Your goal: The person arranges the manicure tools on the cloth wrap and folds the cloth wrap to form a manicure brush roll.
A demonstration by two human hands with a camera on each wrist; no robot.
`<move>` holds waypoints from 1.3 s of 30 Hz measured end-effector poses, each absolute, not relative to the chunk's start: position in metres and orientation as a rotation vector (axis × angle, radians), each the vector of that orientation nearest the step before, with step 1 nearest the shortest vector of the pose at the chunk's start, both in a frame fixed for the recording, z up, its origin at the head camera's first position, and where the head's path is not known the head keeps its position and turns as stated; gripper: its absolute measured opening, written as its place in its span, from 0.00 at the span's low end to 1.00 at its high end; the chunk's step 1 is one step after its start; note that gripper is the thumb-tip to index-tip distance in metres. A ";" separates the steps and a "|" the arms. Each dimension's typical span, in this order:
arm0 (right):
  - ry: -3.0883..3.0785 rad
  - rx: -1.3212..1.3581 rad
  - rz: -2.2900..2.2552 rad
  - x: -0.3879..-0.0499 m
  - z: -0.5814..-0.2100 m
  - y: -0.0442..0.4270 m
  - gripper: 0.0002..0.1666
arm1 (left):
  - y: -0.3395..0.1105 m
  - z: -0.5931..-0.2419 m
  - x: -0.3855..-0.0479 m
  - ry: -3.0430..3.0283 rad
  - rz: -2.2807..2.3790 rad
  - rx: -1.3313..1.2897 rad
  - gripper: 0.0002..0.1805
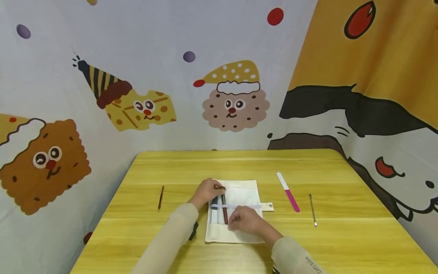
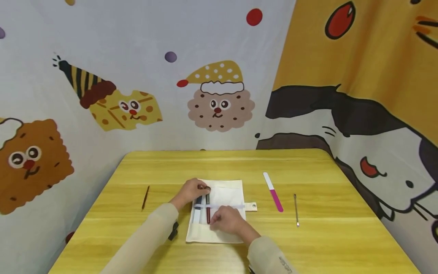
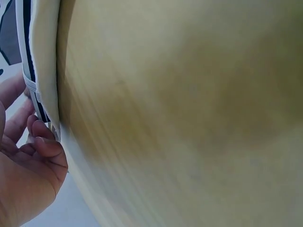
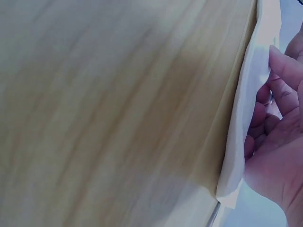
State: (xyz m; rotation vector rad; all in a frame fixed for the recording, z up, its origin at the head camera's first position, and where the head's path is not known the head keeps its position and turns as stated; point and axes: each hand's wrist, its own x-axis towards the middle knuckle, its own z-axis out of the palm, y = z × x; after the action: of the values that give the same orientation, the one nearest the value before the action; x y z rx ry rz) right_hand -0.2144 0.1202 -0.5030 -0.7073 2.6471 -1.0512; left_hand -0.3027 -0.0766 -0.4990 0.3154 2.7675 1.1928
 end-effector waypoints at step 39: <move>2.688 -0.117 -1.562 -0.250 -0.507 0.136 0.04 | -0.160 -0.494 -0.285 2.773 1.470 0.156 0.15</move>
State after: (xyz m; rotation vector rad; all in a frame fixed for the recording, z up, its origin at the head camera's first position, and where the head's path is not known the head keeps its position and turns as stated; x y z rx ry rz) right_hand -0.2498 0.1359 -0.5066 -0.1173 2.6876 -1.5621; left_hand -0.2848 -0.1596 -0.4935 0.1561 2.7733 1.4702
